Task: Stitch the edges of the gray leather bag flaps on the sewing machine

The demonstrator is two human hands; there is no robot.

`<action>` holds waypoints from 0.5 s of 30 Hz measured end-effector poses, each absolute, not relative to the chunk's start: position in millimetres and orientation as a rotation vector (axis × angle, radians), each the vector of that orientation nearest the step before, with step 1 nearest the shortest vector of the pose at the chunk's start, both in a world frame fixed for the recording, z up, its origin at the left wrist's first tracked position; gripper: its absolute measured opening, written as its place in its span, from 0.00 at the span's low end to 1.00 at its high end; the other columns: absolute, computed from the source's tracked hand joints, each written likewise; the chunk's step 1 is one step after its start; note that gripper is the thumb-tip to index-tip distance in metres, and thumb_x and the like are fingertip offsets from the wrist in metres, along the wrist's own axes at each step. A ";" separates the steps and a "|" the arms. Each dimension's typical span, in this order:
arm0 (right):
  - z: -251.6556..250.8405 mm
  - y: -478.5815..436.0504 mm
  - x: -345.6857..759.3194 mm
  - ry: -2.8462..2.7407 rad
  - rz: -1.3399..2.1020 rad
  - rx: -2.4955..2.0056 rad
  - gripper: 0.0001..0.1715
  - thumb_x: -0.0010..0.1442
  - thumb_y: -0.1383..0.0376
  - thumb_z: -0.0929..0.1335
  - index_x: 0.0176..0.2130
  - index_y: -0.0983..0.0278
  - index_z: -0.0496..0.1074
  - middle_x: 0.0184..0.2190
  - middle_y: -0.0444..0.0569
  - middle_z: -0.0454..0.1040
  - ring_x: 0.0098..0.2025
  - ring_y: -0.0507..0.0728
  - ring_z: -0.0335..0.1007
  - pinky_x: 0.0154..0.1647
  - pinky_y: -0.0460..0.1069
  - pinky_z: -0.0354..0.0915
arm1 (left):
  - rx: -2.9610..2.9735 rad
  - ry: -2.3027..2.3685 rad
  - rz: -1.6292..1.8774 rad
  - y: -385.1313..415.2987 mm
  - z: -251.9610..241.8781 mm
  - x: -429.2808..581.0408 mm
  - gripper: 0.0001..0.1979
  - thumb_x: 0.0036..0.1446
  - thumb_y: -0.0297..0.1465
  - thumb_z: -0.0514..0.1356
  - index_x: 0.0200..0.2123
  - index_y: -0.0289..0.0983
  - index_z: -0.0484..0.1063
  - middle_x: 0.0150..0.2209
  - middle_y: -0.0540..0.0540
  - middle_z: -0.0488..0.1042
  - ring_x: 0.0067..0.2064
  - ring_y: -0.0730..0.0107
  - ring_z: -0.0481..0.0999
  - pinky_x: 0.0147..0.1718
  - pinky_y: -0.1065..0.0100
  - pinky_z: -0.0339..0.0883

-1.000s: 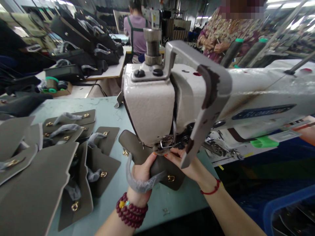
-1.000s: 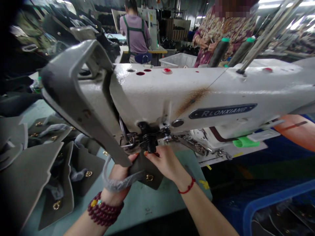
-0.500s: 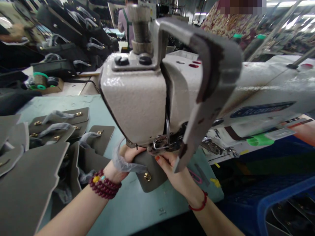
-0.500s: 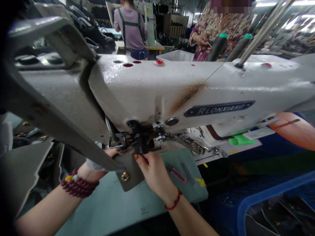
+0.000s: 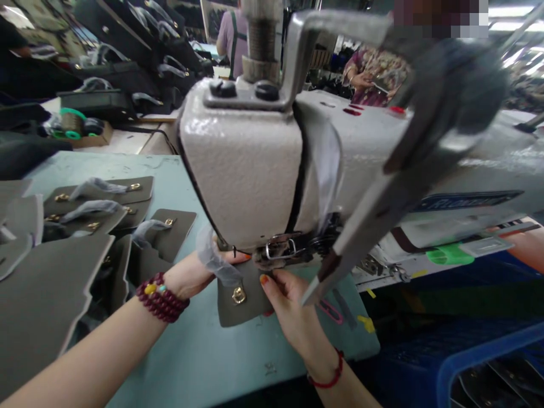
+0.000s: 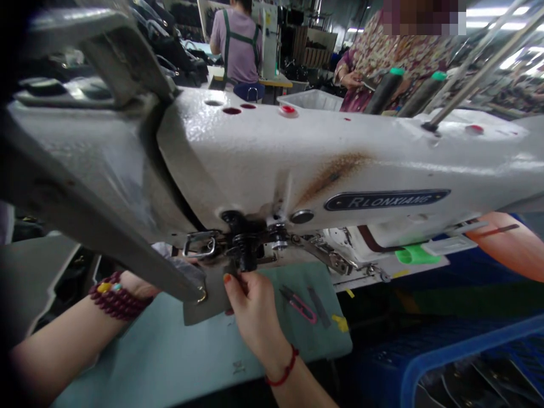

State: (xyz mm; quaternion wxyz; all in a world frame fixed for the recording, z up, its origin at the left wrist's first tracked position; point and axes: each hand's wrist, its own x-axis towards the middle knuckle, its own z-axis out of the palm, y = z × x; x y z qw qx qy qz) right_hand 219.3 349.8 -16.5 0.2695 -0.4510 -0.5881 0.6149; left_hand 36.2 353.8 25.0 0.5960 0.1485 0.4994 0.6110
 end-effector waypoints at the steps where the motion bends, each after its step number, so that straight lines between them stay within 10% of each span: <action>1: -17.6 349.1 216.6 -1.558 1.660 -1.219 0.22 0.62 0.50 0.65 0.27 0.64 0.66 0.22 0.43 0.62 0.23 0.51 0.62 0.20 0.43 0.64 | 0.374 1.159 1.385 357.8 26.3 34.2 0.19 0.26 0.14 0.72 0.26 0.34 0.78 0.26 0.41 0.80 0.41 0.40 0.81 0.37 0.53 0.78; 8: -18.5 340.7 212.7 -1.418 1.783 -1.165 0.21 0.62 0.50 0.66 0.30 0.64 0.67 0.23 0.44 0.69 0.23 0.53 0.74 0.18 0.41 0.60 | 0.393 1.155 1.406 343.0 -8.9 24.9 0.22 0.30 0.28 0.77 0.34 0.36 0.80 0.39 0.39 0.82 0.50 0.44 0.77 0.48 0.54 0.74; 15: -19.3 332.0 217.6 -1.359 1.841 -1.169 0.26 0.60 0.47 0.68 0.23 0.64 0.66 0.16 0.44 0.70 0.16 0.49 0.65 0.16 0.40 0.58 | 0.123 0.859 1.550 252.8 -48.5 91.8 0.29 0.42 0.52 0.70 0.46 0.45 0.79 0.46 0.40 0.79 0.51 0.46 0.76 0.46 0.55 0.74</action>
